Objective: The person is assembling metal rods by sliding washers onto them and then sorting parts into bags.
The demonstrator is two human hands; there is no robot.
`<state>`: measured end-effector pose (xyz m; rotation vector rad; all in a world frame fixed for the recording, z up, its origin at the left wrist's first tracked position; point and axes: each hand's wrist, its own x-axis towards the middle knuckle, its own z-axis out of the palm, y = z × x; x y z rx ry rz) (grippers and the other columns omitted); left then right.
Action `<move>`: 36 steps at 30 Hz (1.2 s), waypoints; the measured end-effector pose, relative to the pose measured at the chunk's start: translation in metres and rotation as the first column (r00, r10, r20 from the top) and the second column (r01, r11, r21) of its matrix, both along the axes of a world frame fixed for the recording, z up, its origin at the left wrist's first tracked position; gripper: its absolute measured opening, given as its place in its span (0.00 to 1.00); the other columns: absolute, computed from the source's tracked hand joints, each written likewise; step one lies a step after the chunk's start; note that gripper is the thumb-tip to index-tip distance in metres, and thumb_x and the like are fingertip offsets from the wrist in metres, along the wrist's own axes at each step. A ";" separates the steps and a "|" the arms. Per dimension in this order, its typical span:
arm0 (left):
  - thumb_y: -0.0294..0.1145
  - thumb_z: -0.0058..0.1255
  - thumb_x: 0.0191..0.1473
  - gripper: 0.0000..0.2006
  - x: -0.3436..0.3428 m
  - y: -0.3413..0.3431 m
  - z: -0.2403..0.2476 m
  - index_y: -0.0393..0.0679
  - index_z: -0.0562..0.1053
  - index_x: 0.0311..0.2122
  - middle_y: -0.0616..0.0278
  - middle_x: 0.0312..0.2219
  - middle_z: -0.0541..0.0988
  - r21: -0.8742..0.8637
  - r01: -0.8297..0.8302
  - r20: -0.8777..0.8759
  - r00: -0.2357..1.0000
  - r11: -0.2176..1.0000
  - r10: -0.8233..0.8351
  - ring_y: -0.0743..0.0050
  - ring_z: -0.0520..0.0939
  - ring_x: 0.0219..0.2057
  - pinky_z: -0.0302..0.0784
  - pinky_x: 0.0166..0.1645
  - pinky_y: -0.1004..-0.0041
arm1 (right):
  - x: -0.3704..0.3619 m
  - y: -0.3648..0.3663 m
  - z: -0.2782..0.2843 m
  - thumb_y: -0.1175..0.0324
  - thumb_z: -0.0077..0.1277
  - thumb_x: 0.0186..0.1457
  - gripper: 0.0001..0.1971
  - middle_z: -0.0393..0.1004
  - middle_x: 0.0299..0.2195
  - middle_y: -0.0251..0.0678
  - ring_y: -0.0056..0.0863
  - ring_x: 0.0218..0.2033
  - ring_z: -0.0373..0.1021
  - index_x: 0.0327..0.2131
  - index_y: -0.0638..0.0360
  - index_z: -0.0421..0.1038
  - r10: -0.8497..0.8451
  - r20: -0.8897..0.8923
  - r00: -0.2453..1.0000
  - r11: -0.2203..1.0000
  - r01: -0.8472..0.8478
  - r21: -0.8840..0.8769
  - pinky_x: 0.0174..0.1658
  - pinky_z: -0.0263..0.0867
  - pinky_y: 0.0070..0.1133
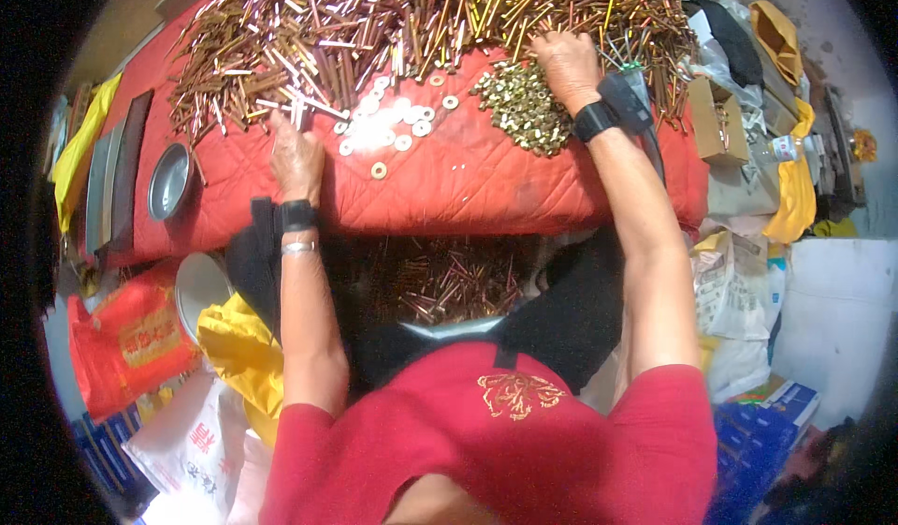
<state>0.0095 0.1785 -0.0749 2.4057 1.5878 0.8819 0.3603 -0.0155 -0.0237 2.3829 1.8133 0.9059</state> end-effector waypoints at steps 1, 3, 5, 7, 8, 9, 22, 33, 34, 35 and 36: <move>0.26 0.47 0.46 0.23 -0.002 0.004 -0.011 0.34 0.62 0.50 0.39 0.31 0.75 -0.008 0.048 0.064 0.997 0.999 -0.047 0.41 0.77 0.33 0.71 0.35 0.53 | -0.007 -0.003 0.007 0.72 0.48 0.48 0.03 0.73 0.24 0.30 0.30 0.31 0.73 0.26 0.48 0.71 -0.067 0.049 0.997 0.995 0.071 -0.065 0.34 0.64 0.29; 0.28 0.46 0.50 0.14 0.002 0.004 -0.014 0.34 0.67 0.42 0.44 0.27 0.75 0.005 0.175 0.169 0.970 0.985 -0.173 0.46 0.77 0.29 0.71 0.32 0.57 | -0.010 -0.014 0.014 0.74 0.48 0.47 0.03 0.72 0.25 0.35 0.34 0.30 0.73 0.27 0.52 0.70 -0.072 0.005 0.997 0.996 0.072 -0.044 0.31 0.67 0.31; 0.31 0.46 0.54 0.10 0.011 -0.006 -0.006 0.36 0.69 0.38 0.52 0.22 0.73 -0.110 0.257 0.414 0.890 0.960 -0.191 0.56 0.76 0.25 0.71 0.29 0.63 | -0.029 -0.018 0.024 0.75 0.48 0.46 0.04 0.72 0.26 0.39 0.38 0.28 0.73 0.29 0.55 0.68 -0.066 -0.074 0.995 0.997 0.069 0.033 0.30 0.68 0.33; 0.35 0.46 0.55 0.10 0.011 -0.013 0.005 0.38 0.71 0.33 0.60 0.20 0.72 -0.358 0.455 0.751 0.660 0.816 -0.038 0.67 0.74 0.21 0.69 0.25 0.69 | -0.069 -0.019 0.032 0.77 0.45 0.47 0.08 0.72 0.27 0.43 0.44 0.29 0.72 0.33 0.57 0.65 0.067 -0.268 0.961 0.995 -0.044 0.094 0.32 0.69 0.35; 0.36 0.47 0.56 0.10 0.007 -0.010 0.007 0.39 0.71 0.33 0.63 0.19 0.71 -0.450 0.707 0.867 0.492 0.546 0.078 0.71 0.73 0.21 0.68 0.25 0.71 | -0.088 -0.017 0.033 0.78 0.43 0.49 0.10 0.74 0.30 0.44 0.46 0.31 0.72 0.37 0.57 0.67 0.077 -0.389 0.918 0.996 -0.051 0.076 0.34 0.69 0.36; 0.38 0.47 0.56 0.11 0.001 -0.005 0.010 0.40 0.72 0.33 0.66 0.19 0.71 -0.400 0.890 0.904 0.344 0.217 0.254 0.75 0.72 0.20 0.67 0.24 0.74 | -0.102 -0.016 0.023 0.77 0.42 0.50 0.12 0.75 0.32 0.45 0.46 0.33 0.72 0.39 0.55 0.69 0.198 -0.543 0.816 0.977 -0.122 0.173 0.36 0.68 0.36; 0.33 0.53 0.56 0.10 0.006 -0.056 0.005 0.37 0.75 0.39 0.70 0.24 0.76 -0.309 0.907 0.890 0.170 0.286 0.422 0.87 0.72 0.20 0.67 0.25 0.83 | -0.159 -0.017 0.000 0.69 0.49 0.54 0.10 0.76 0.35 0.42 0.40 0.37 0.73 0.40 0.55 0.75 0.221 -0.796 0.564 0.938 -0.347 0.014 0.41 0.68 0.29; 0.30 0.52 0.56 0.08 0.012 -0.069 0.012 0.42 0.73 0.40 0.65 0.29 0.79 -0.355 0.876 0.847 0.153 0.328 0.509 0.83 0.77 0.26 0.73 0.28 0.82 | -0.164 -0.009 -0.001 0.72 0.49 0.53 0.10 0.76 0.36 0.43 0.41 0.38 0.72 0.39 0.57 0.74 0.211 -0.696 0.686 0.958 -0.287 0.008 0.42 0.68 0.29; 0.29 0.51 0.56 0.08 0.011 -0.067 0.011 0.41 0.73 0.40 0.63 0.30 0.79 -0.367 0.869 0.841 0.156 0.334 0.519 0.81 0.78 0.28 0.74 0.29 0.81 | -0.166 -0.008 0.000 0.72 0.48 0.52 0.10 0.76 0.35 0.43 0.41 0.38 0.72 0.39 0.57 0.74 0.174 -0.687 0.706 0.958 -0.283 -0.048 0.42 0.67 0.30; 0.28 0.50 0.56 0.08 0.010 -0.066 0.009 0.41 0.72 0.41 0.62 0.32 0.80 -0.378 0.862 0.834 0.158 0.339 0.528 0.80 0.79 0.29 0.75 0.29 0.80 | -0.168 -0.009 0.001 0.72 0.48 0.52 0.10 0.76 0.35 0.43 0.41 0.38 0.72 0.39 0.56 0.74 0.138 -0.675 0.725 0.955 -0.278 -0.103 0.42 0.67 0.31; 0.27 0.49 0.57 0.08 0.009 -0.065 0.008 0.40 0.72 0.41 0.60 0.34 0.80 -0.390 0.855 0.827 0.161 0.343 0.538 0.79 0.80 0.30 0.77 0.30 0.80 | -0.170 -0.009 0.002 0.72 0.48 0.52 0.10 0.76 0.35 0.42 0.42 0.38 0.72 0.38 0.56 0.74 0.102 -0.660 0.744 0.950 -0.270 -0.158 0.42 0.67 0.32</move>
